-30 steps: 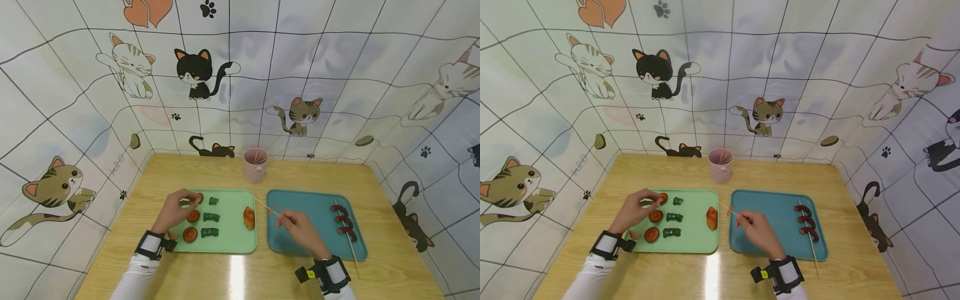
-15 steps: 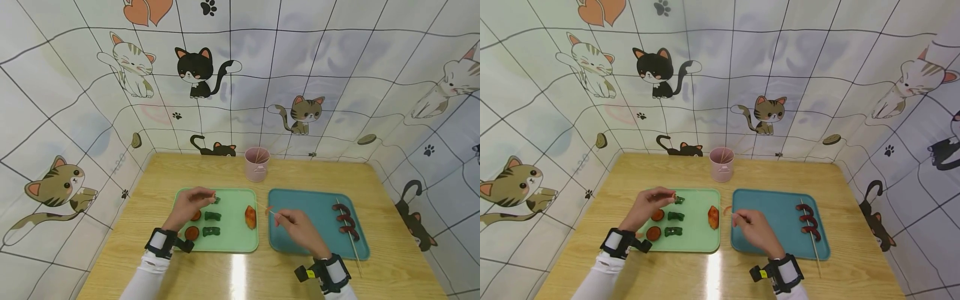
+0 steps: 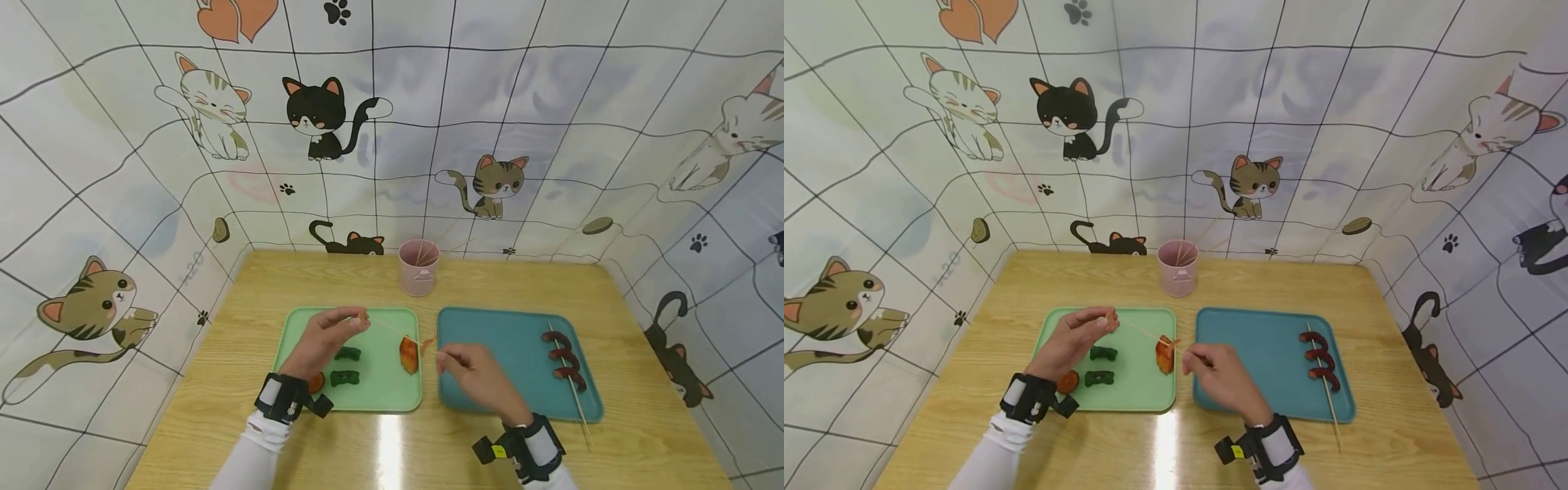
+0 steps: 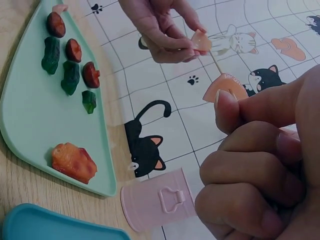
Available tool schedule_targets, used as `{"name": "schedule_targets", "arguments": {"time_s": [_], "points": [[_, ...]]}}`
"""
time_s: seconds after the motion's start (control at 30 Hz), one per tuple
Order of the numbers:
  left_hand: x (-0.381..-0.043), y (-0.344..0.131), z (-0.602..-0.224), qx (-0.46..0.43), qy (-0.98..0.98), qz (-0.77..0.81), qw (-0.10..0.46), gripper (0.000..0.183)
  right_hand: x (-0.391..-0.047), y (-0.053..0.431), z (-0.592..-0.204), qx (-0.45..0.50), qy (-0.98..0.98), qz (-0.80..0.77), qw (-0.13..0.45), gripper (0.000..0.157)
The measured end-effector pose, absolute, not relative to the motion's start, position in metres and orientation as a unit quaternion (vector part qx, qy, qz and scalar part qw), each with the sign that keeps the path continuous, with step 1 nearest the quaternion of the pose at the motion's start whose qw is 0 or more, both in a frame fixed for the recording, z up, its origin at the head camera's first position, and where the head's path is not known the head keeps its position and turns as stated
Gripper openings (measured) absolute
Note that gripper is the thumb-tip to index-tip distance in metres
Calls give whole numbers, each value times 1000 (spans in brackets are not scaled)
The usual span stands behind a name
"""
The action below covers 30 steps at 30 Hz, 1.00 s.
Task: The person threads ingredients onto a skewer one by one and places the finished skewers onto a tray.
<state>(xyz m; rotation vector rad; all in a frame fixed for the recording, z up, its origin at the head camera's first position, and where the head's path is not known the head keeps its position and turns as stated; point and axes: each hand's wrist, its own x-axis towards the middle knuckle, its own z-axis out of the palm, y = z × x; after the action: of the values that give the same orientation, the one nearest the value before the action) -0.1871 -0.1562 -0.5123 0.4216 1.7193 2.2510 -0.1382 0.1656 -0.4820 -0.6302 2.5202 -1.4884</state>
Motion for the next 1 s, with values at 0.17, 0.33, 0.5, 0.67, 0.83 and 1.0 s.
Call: {"name": "schedule_targets", "arguments": {"time_s": [0.17,0.33,0.5,0.67,0.83,1.0], "points": [[-187,-152,-514,157,566,795,148,27,-137,162,-484,-219,841,-490,71,31],[-188,-152,-515,162,575,787,155,28,-137,159,-483,-219,839,-493,75,31],[-188,-149,-516,165,584,777,168,29,-137,157,-483,-219,840,-492,75,31],[-187,-143,-516,152,601,766,169,28,-138,155,-484,-226,839,-489,77,30],[-181,-133,-512,128,631,742,186,38,-139,153,-487,-231,839,-487,79,30],[-177,-123,-513,122,648,726,194,43,-140,151,-491,-230,842,-482,76,31]]}}
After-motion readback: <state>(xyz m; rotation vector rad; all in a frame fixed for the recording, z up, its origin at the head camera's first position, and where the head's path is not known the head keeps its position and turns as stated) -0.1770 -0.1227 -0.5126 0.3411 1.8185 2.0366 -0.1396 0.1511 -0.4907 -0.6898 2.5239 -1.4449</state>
